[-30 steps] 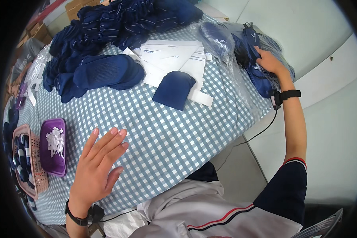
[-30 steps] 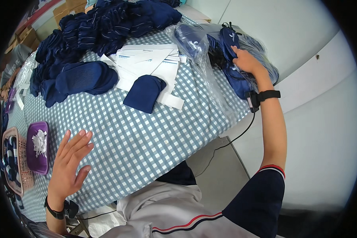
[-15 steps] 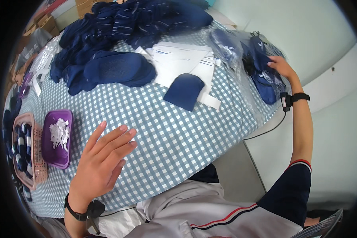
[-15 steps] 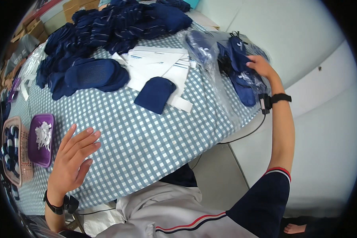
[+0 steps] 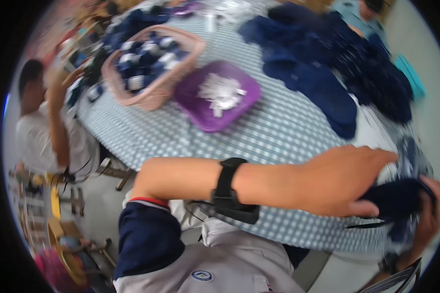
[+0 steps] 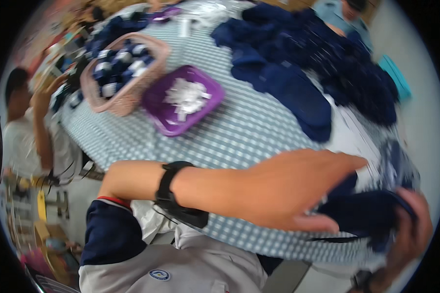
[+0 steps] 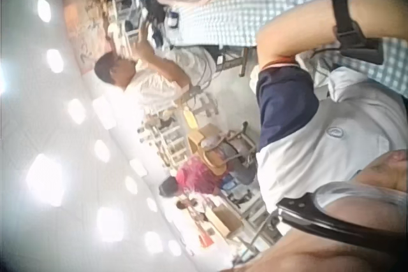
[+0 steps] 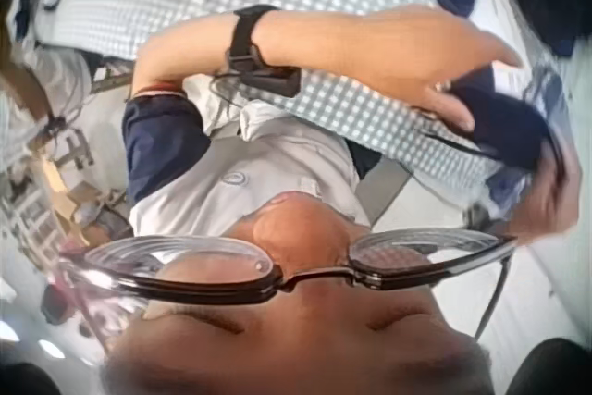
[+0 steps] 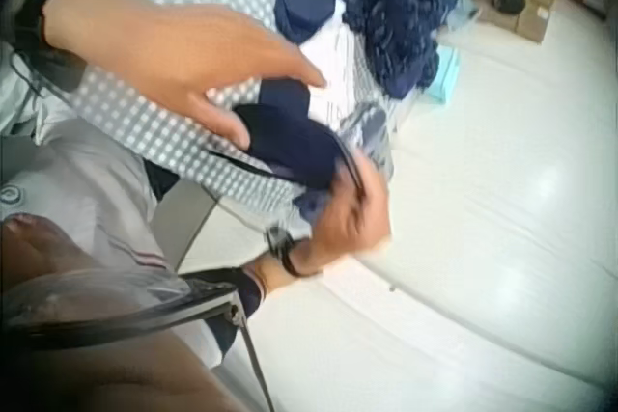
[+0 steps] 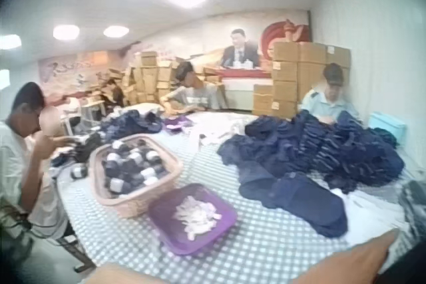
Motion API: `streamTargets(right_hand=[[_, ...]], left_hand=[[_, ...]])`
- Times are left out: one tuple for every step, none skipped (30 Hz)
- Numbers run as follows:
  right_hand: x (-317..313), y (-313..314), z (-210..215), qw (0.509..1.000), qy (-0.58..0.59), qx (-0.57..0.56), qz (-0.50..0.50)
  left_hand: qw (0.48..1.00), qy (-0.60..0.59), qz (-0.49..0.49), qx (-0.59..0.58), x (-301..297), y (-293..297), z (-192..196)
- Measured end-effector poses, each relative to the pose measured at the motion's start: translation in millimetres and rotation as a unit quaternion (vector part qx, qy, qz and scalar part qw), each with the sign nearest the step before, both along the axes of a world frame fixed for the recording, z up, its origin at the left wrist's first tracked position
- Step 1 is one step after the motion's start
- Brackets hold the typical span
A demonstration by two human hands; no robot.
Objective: Roll and label socks, then place them into bags.
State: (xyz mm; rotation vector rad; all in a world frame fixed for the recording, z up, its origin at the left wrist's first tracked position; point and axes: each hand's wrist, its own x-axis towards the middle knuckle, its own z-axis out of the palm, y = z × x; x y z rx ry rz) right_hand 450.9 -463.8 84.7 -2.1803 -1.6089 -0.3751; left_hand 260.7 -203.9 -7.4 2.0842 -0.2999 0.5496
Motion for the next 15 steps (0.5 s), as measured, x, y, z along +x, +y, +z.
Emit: streamTargets(right_hand=[[-28,36,-14,0.998,0.009,0.031,0.054],[-36,76,-30,0.984,0.116,0.055,0.123],[-45,106,-52,0.971,0.165,0.129,0.118],[-51,123,-59,0.933,0.273,0.193,0.135],[-52,128,-68,0.875,0.373,0.265,0.161],[-50,120,-82,0.842,0.473,0.213,0.147],[-46,115,-92,0.792,0.571,0.161,0.145],[-45,112,-100,0.8,0.588,0.081,0.087],[-43,109,-108,0.798,0.601,-0.001,0.03],[-41,109,-118,0.796,0.605,-0.002,0.024],[-41,111,-128,0.79,0.613,-0.023,0.011],[-41,113,-138,0.783,0.62,-0.044,-0.003],[-40,113,-149,0.78,0.624,-0.047,-0.007],[-39,115,-162,0.768,0.639,-0.043,-0.01],[-40,115,-171,0.758,0.652,-0.037,-0.014]], left_hand=[[0.999,-0.012,0.014,-0.039,7,-6,-5],[0.995,0.038,0.079,-0.038,3,-3,-14],[0.99,0.06,0.114,-0.063,-7,5,-17],[0.981,0.077,0.127,-0.123,-12,8,-15],[0.972,0.061,0.116,-0.197,-10,10,-25],[0.937,0.094,0.1,-0.323,-11,9,-32],[0.927,0.08,0.099,-0.353,-13,10,-34],[0.915,0.081,0.109,-0.379,-12,8,-41],[0.903,0.082,0.121,-0.404,-11,8,-48],[0.901,0.088,0.118,-0.407,-11,13,-55],[0.92,0.147,0.123,-0.343,-14,21,-61],[0.931,0.204,0.126,-0.276,-13,27,-67],[0.929,0.21,0.124,-0.279,-10,30,-74],[0.979,0.092,0.159,-0.09,-5,33,-82],[0.977,-0.033,0.181,0.105,0,37,-88]])
